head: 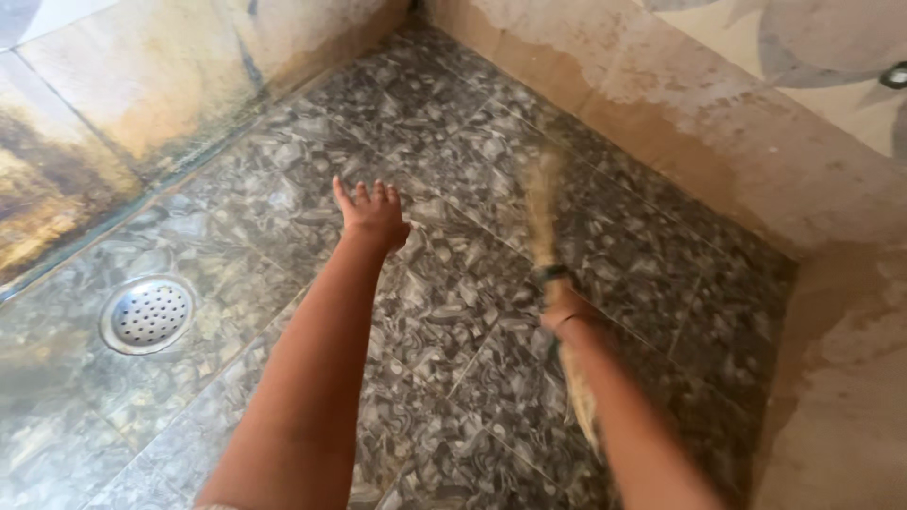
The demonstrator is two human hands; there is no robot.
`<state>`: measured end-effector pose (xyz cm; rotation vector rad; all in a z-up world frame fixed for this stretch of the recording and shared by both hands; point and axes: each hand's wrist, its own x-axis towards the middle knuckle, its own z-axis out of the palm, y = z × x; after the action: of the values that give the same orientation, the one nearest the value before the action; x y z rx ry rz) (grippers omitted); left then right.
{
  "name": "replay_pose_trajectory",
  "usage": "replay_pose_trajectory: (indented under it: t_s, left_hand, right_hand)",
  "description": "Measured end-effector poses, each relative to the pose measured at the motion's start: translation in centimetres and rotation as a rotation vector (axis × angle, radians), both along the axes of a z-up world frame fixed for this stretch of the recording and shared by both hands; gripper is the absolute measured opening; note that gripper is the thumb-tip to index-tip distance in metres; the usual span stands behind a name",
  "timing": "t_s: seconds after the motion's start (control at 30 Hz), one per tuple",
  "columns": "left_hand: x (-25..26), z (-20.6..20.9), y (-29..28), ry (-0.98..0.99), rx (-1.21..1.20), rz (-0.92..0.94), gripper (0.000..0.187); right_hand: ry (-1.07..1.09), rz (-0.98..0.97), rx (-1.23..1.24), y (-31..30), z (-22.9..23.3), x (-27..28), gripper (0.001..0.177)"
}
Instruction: The person sweeps a tiled bathroom floor using a traditional straw broom. They move a blue basin to access the area, sweep water and debris toward the drain, and pour water from the basin onto the floor to aid cleaning.
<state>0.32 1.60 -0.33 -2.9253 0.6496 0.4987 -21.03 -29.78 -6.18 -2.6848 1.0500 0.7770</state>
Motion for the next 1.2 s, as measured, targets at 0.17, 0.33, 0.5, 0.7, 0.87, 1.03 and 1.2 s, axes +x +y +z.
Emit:
replay_pose_trajectory:
  t_s: [0.17, 0.33, 0.5, 0.7, 0.87, 1.03, 1.2]
  left_hand:
    - [-0.9, 0.5, 3.3, 0.097, -0.027, 0.057, 0.083]
    - [-2.6, 0.0, 4.1, 0.278, -0.275, 0.367, 0.093]
    - [-3.5, -6.4, 1.8, 0.328, -0.956, 0.618, 0.118]
    - [-4.2, -12.1, 1.9, 0.387, -1.179, 0.863, 0.123]
    - [-5.7, -11.4, 1.4, 0.658, -1.36, 1.254, 0.115]
    - [-7.0, -9.3, 3.0, 0.749, -1.774, 1.134, 0.106]
    - [-9.7, -7.8, -0.6, 0.944, -1.543, 0.909, 0.106]
  right_hand:
    - [-0.044, 0.355, 0.169, 11.2, 3.0, 4.3, 0.079]
    - [-0.286, 0.452, 0.084, 8.3, 9.8, 10.5, 0.077]
    - [-0.385, -0.197, 0.278, 5.6, 6.6, 12.6, 0.082]
    - [-0.181, 0.265, 0.186, 13.7, -3.0, 13.6, 0.087]
    - [-0.198, 0.514, 0.457, 22.0, -3.3, 16.3, 0.071]
    - [-0.553, 0.724, 0.411, 14.4, -6.8, 16.5, 0.084]
    - [-0.656, -0.32, 0.609, 1.9, -6.7, 15.1, 0.088]
